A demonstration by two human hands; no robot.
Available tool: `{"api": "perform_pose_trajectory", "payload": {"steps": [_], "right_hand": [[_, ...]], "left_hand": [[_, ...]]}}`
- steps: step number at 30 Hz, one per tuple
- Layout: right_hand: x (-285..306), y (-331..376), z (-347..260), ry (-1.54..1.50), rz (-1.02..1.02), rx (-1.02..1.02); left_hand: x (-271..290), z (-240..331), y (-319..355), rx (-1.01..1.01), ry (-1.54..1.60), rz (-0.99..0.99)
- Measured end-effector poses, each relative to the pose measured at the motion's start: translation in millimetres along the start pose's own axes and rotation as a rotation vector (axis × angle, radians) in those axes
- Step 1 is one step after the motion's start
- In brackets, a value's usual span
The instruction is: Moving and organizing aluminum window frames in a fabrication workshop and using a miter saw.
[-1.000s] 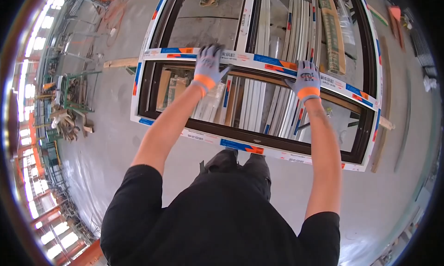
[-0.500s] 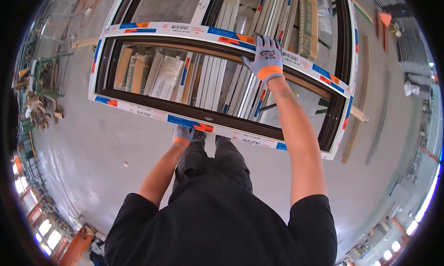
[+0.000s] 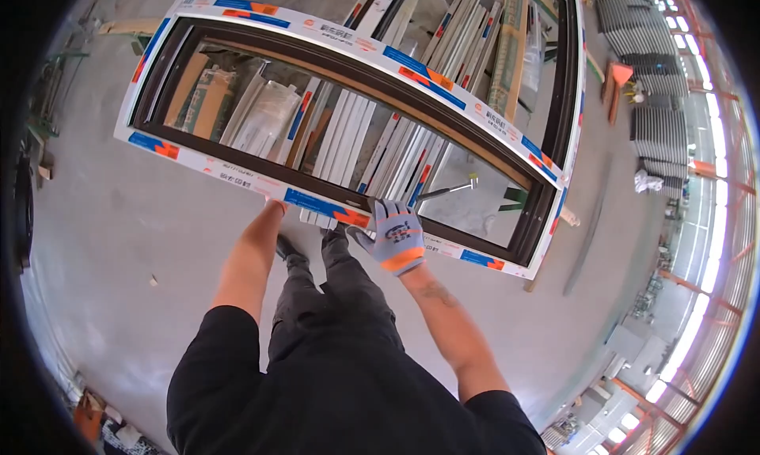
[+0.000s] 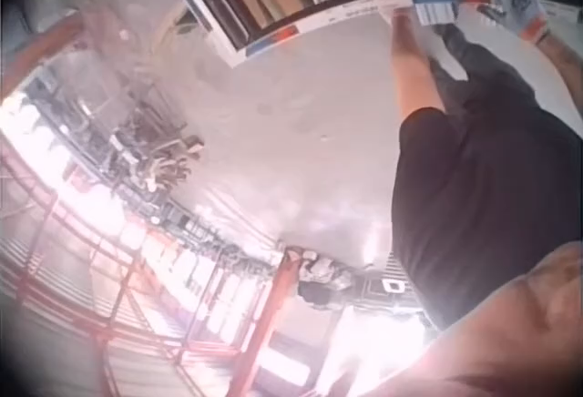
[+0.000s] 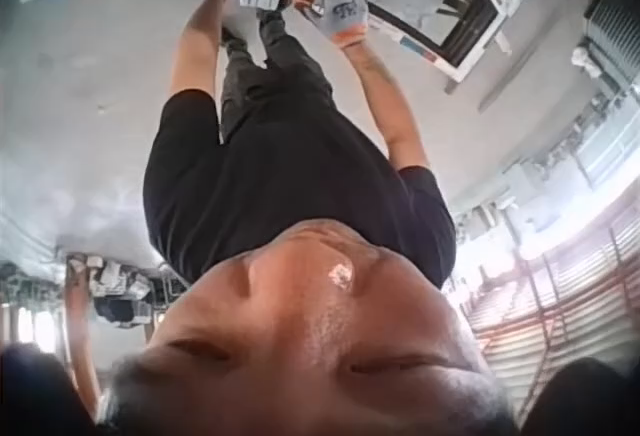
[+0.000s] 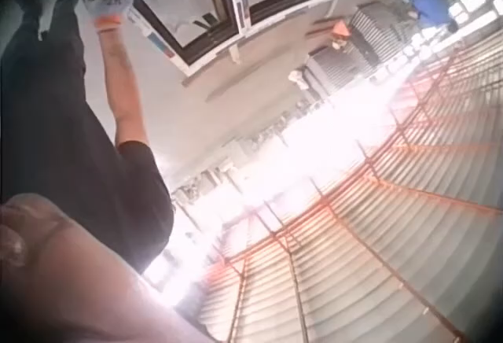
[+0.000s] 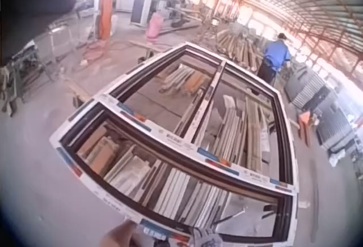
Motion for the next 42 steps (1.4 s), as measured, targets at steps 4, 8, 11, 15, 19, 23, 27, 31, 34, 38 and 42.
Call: {"api": "perform_pose_trajectory", "payload": {"steps": [4, 8, 11, 15, 19, 23, 27, 31, 34, 38, 42], "right_hand": [[2.9, 26.4, 2.8, 0.184, -0.076, -0.088], [16.1, 39.9, -16.9, 0.262, -0.015, -0.130], [10.9, 39.9, -37.9, 0.282, -0.062, -0.152], [19.5, 47.1, -45.6, 0.287, -0.069, -0.245], [21.4, 71.1, -74.4, 0.236, 0.178, -0.219], [11.6, 157.2, -158.2, 0.029, 0.267, -0.189], [-59.2, 241.1, -101.9, -0.189, 0.254, -0.965], [-108.0, 322.3, 2.1, -0.777, -0.046, -1.327], [-73.0, 368.4, 36.4, -0.479, 0.026, -1.276], [-37.0, 471.1, 92.7, -0.220, -0.186, -1.164], [2.3, 563.6, 166.3, -0.213, -0.319, -1.124]], "left_hand": [[-28.6, 119.9, 49.0, -0.400, -0.767, -0.586], [102.1, 303.6, 97.0, 0.460, -0.288, -0.830], [199.9, 327.2, 160.5, 0.186, -0.076, -0.792], [237.0, 384.7, 204.7, 0.534, 0.099, -0.950], [201.4, 382.5, 252.6, 0.495, 0.133, -0.976], [145.8, 393.5, 297.1, 0.757, 0.122, -1.167], [81.5, 386.6, 348.3, 0.375, -0.282, -1.516], [28.3, 413.1, 403.4, -0.235, -0.396, -1.516], [-7.7, 413.5, 413.8, -0.391, -0.538, -1.413], [-35.1, 456.5, 392.0, -0.336, -0.744, -1.244], [-62.4, 501.7, 380.9, -0.719, -0.914, -1.011]]}}
Point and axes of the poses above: each hand's wrist, its own y-axis away from the middle knuckle, its own x-axis out of the back of the hand, z = x × y, the point moved 3 cm from there along -y, towards the middle knuckle, and after that the axes turned 12 degrees about z, right-handed, at the moved point
